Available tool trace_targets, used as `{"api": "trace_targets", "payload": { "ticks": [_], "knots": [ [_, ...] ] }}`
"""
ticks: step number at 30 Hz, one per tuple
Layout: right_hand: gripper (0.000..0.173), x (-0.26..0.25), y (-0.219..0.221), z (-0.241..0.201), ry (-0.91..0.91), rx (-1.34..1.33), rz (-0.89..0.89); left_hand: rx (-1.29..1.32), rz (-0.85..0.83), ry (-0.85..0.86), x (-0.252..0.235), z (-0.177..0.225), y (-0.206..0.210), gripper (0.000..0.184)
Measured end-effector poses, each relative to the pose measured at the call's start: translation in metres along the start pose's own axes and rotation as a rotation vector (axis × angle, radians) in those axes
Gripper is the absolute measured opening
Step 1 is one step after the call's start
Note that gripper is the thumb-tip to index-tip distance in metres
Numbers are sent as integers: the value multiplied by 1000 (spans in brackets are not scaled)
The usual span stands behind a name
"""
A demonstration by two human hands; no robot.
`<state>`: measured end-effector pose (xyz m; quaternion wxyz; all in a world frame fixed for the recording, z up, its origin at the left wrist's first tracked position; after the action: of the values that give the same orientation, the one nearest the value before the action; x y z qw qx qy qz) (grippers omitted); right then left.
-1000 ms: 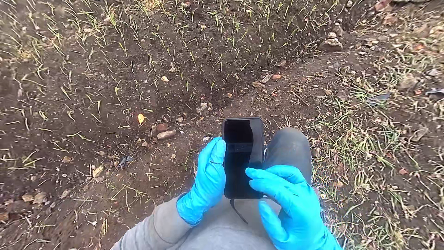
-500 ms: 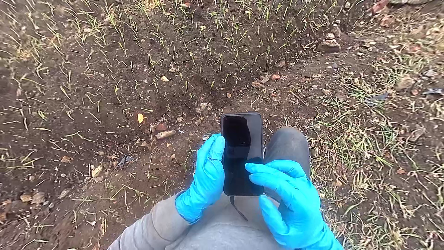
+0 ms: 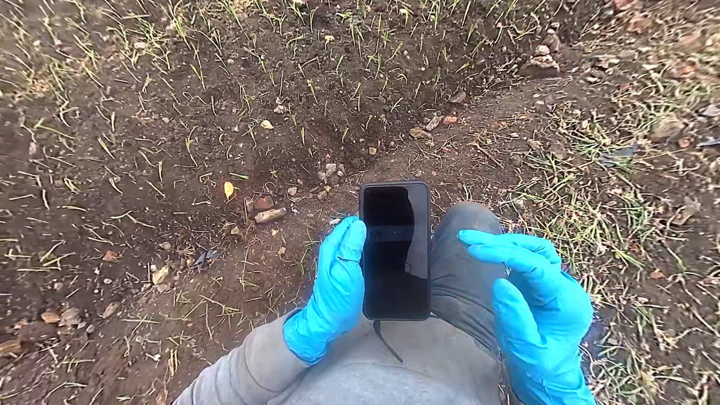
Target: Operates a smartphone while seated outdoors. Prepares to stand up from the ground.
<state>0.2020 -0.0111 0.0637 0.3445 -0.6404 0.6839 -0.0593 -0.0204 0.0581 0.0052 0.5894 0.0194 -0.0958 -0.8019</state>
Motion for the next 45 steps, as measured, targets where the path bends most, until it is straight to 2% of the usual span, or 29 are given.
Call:
{"api": "trace_targets", "payload": {
  "ticks": [4, 8, 11, 15, 19, 45],
  "knots": [
    [33, 1, -15, 33, 106, -11, 70, -17, -2, -19, 1, 1, -1, 43],
    [30, 15, -21, 91, 407, 86, 117, -12, -13, -13, 3, 1, -2, 44],
    [27, 36, -14, 142, 637, 163, 100, -22, -5, -5, 4, 1, -3, 43],
    [24, 66, 11, 192, 761, 364, 50, -33, 9, -19, 4, 1, -4, 43],
    [24, 62, 16, 196, 835, 435, 11, -18, -1, -22, 3, 0, -3, 43],
    [24, 59, 18, 198, 814, 505, -6, -4, 10, -26, 5, -2, -2, 44]
  ]
}}
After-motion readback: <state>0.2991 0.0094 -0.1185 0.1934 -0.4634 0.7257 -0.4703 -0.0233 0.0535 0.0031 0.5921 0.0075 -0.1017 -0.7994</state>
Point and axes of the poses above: each hand's wrist, its own x-axis away from the middle knuckle, its own y-axis out of the palm, z = x × y, the point moved 6 cm from there along -x, towards the middle knuckle, and after that the axes turned 9 degrees about -z, right-handed, at the moved point
